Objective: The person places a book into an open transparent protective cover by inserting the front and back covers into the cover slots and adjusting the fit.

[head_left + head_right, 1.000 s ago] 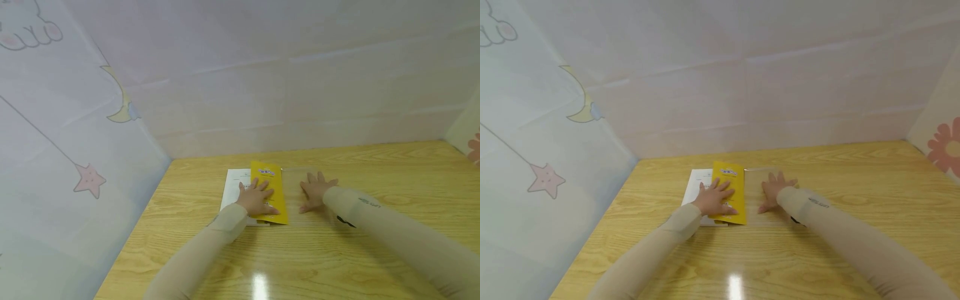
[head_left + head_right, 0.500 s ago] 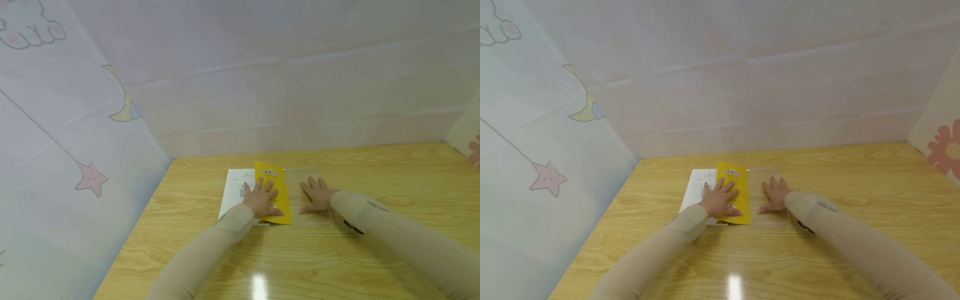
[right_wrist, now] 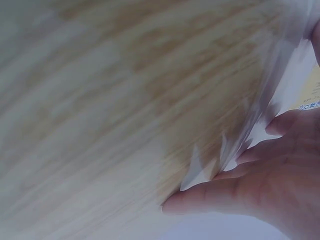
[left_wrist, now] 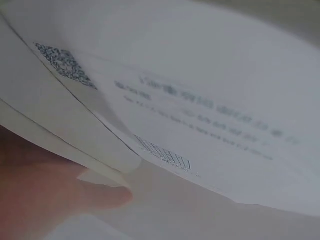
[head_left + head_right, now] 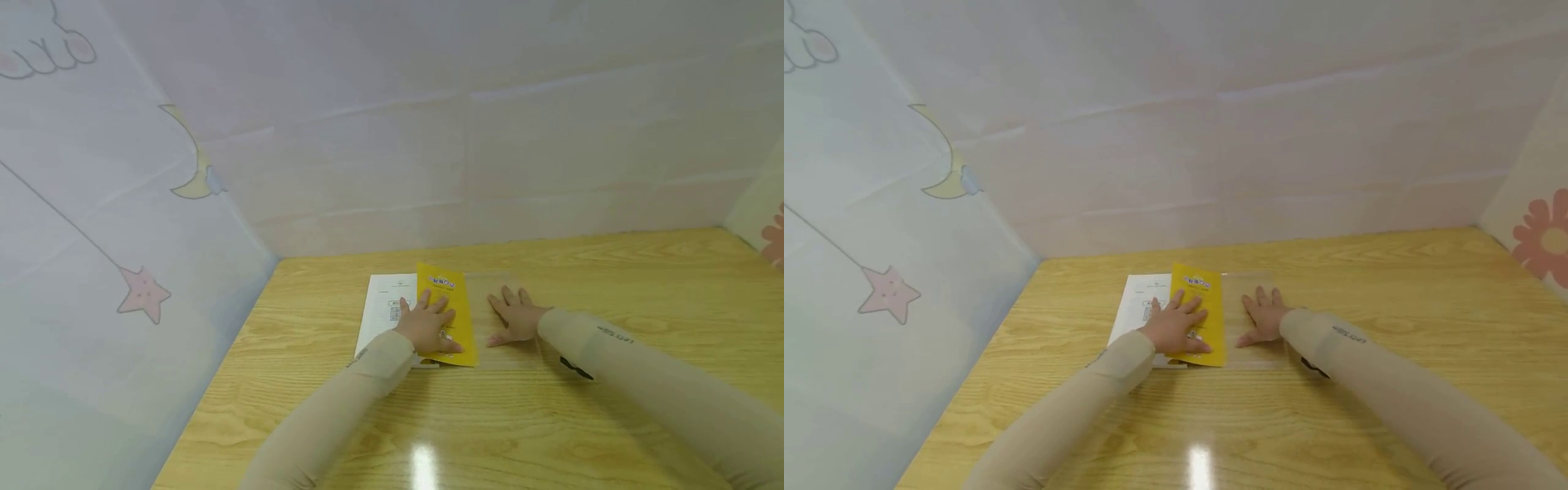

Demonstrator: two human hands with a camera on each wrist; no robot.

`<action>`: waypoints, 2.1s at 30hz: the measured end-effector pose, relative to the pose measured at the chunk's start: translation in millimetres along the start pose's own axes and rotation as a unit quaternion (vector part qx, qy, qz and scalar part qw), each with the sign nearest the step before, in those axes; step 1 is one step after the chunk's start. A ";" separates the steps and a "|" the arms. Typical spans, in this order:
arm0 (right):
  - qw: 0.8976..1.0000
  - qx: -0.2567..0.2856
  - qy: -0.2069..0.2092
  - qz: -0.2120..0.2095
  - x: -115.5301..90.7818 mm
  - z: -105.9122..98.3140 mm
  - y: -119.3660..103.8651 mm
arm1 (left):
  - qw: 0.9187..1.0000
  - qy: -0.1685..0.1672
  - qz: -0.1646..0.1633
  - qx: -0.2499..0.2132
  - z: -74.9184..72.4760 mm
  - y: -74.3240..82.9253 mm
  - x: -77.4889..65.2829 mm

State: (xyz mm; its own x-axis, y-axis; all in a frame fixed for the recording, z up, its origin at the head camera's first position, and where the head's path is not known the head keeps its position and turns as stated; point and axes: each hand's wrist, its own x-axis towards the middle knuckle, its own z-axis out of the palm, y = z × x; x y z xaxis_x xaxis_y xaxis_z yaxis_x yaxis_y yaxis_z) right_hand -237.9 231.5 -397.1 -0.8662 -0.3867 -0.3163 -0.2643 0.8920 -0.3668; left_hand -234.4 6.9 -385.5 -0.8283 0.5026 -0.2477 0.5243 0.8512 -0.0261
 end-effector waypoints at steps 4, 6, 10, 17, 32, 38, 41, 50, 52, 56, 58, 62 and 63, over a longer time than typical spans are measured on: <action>1.000 -0.003 0.000 -0.004 0.5 -0.5 0.6 | 1.000 -0.006 0.005 0.008 -3.0 0.4 -0.6; 1.000 -0.003 -0.003 -0.005 0.9 -1.0 0.5 | 1.000 -0.010 0.009 0.018 -4.8 0.8 -1.6; 1.000 0.003 -0.007 -0.007 0.4 -2.3 -1.6 | 0.999 -0.018 0.012 0.025 -6.4 1.8 -3.9; 1.000 0.007 -0.007 -0.008 -2.2 -4.0 -3.2 | 1.000 -0.018 0.011 0.022 -4.3 5.4 -0.7; 1.000 -0.003 -0.012 -0.001 0.3 -2.6 0.4 | 0.999 -0.007 0.004 0.032 4.3 10.8 14.3; 1.000 0.001 -0.014 0.000 2.6 -0.6 4.5 | 0.999 -0.007 0.002 0.034 5.6 12.3 16.1; 1.000 0.004 -0.012 -0.008 1.8 -3.0 3.2 | 0.999 -0.010 0.003 0.032 5.5 12.7 15.9; 0.999 -0.028 -0.015 -0.039 -1.0 -12.6 11.2 | 0.999 -0.021 0.004 0.036 2.9 13.9 12.8; 0.999 -0.025 -0.016 -0.038 -0.8 -11.7 12.7 | 0.999 -0.025 0.002 0.042 1.7 15.3 11.0; 0.999 -0.026 -0.010 -0.032 0.3 -9.5 15.3 | 0.999 -0.028 0.002 0.039 -1.1 18.2 8.8; 0.999 -0.028 -0.007 -0.031 0.7 -8.4 16.1 | 0.999 -0.030 0.005 0.030 -2.1 19.2 7.4; 0.999 -0.026 -0.007 -0.034 0.4 -6.5 15.3 | 0.999 -0.033 0.012 0.029 -2.3 21.2 4.2; 0.999 -0.023 -0.009 -0.035 0.1 -6.3 14.7 | 0.999 -0.034 0.013 0.033 -2.5 21.9 3.4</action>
State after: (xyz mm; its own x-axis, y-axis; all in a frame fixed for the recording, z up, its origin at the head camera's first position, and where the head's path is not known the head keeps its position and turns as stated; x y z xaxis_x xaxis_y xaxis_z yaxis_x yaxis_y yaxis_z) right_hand -244.5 246.0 -397.0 -0.8373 -0.4527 -0.3066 -0.3439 0.8720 -0.3482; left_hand -226.2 27.6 -384.4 -0.8001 0.5111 -0.3141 0.5592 0.8250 -0.0817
